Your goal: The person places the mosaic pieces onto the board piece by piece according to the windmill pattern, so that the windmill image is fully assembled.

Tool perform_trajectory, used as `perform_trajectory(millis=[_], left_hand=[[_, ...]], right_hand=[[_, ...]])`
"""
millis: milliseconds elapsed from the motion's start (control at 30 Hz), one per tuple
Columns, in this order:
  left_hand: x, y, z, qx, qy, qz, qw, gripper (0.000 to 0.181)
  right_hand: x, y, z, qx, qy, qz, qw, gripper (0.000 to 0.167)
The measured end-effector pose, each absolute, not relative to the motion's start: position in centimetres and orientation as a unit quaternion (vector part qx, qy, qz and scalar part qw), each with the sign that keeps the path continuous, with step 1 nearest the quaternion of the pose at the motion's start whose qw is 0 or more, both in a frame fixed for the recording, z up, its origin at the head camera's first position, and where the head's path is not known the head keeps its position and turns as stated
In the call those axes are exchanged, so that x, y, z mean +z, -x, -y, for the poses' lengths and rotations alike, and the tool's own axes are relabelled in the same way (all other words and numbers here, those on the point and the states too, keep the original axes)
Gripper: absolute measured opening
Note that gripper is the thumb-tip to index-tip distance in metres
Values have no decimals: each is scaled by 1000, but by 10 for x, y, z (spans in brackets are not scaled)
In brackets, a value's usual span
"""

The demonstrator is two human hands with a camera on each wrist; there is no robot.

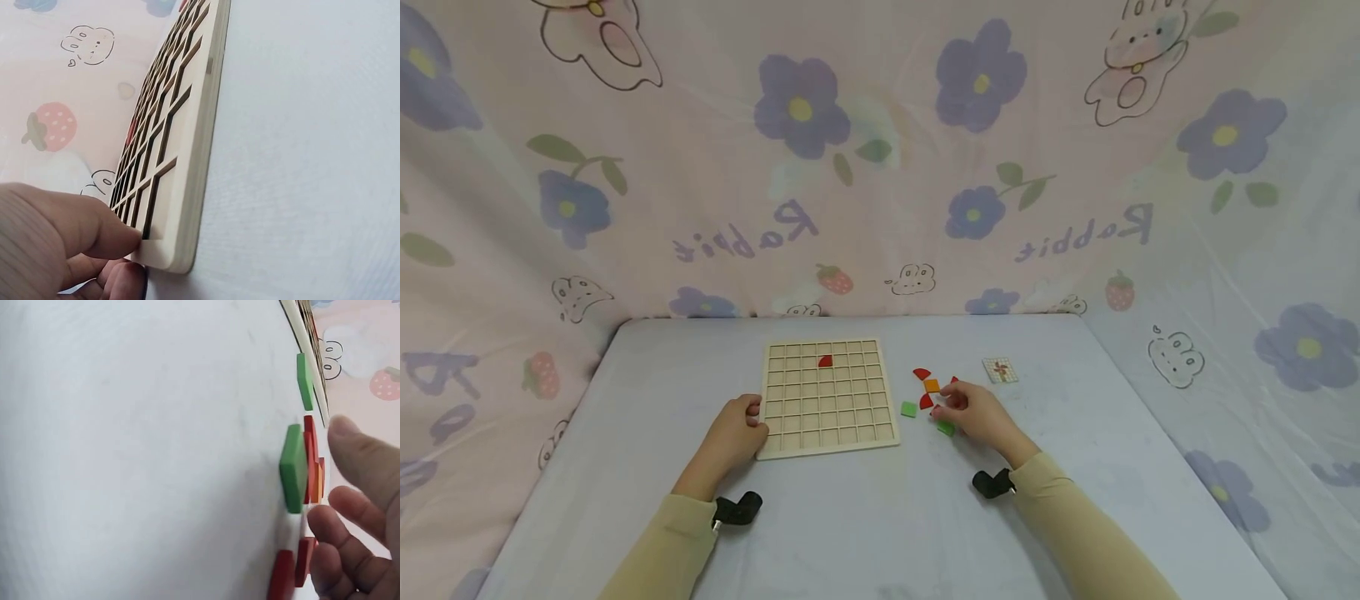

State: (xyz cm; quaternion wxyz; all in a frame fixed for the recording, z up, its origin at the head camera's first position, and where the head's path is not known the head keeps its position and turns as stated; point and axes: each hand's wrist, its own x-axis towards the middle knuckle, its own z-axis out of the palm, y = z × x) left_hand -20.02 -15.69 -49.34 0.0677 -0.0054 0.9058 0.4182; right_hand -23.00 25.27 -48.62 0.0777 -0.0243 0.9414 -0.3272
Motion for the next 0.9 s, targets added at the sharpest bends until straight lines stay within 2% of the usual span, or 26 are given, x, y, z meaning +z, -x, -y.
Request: perform_trajectory(millis=[733,900], left_hand=[[-495,199,157,420,3,-906,60,53],[-495,199,157,424,6,-904,63,53]], right_hand=[[-492,232,-245,-309,26,-948,70,20],[-490,230,-242,-317,23,-945,75,18]])
